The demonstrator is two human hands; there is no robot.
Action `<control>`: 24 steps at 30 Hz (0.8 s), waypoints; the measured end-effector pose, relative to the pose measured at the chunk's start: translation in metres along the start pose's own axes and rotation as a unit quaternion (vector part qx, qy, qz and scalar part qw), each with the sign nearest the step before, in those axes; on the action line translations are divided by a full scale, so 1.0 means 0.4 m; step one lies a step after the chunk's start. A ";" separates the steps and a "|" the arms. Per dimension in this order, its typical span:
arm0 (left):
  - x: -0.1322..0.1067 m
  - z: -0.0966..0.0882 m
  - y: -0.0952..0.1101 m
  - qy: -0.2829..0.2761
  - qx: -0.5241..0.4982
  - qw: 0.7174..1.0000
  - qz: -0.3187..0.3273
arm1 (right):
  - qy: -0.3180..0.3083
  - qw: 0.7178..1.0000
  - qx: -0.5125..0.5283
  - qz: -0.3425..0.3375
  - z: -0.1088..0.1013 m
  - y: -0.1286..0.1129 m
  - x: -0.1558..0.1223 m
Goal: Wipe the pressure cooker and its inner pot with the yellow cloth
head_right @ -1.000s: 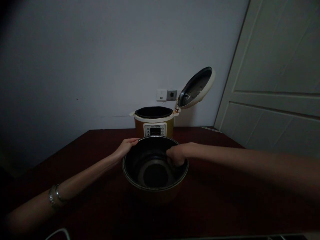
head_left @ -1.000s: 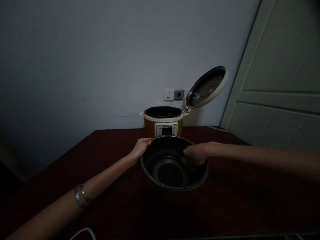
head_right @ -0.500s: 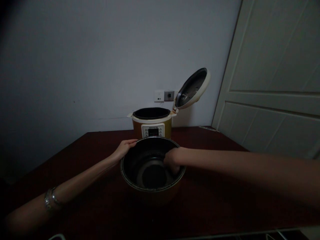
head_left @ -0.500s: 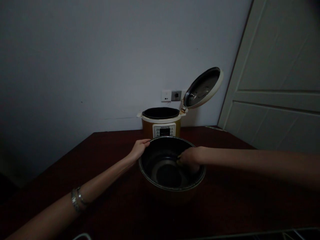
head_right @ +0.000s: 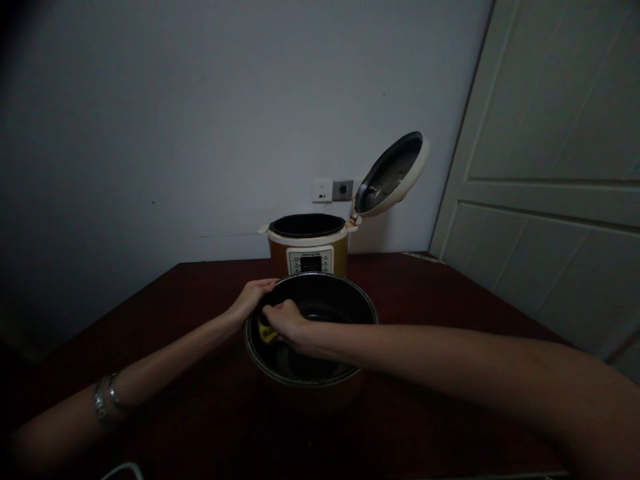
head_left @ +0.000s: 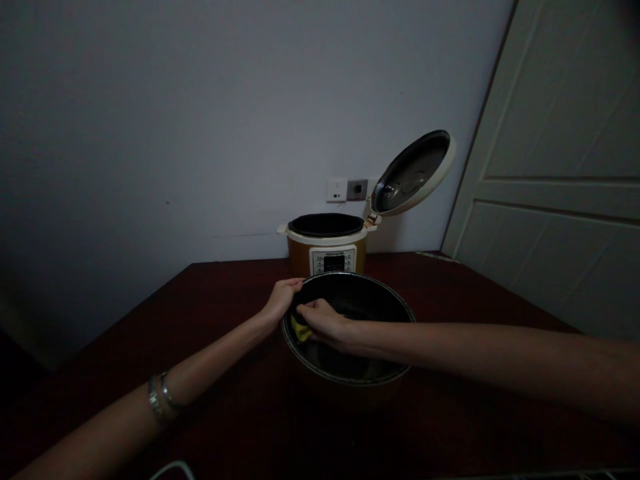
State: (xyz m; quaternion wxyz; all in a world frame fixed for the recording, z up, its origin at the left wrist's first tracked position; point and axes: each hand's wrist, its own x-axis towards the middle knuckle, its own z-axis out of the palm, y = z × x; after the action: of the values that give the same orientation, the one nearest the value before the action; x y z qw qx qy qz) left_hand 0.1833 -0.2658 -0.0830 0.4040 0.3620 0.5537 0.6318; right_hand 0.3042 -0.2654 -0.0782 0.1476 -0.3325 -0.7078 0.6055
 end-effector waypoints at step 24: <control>-0.004 0.003 0.005 -0.013 0.034 0.999 -0.003 | -0.060 0.380 -0.792 -0.474 -0.219 -0.025 0.044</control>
State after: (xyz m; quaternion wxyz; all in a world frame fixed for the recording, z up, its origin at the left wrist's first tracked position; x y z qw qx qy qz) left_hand 0.1847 -0.2670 -0.0810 0.4005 0.3819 0.5710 0.6064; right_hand 0.3417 -0.1880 -0.0524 0.0375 0.1286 -0.9149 -0.3808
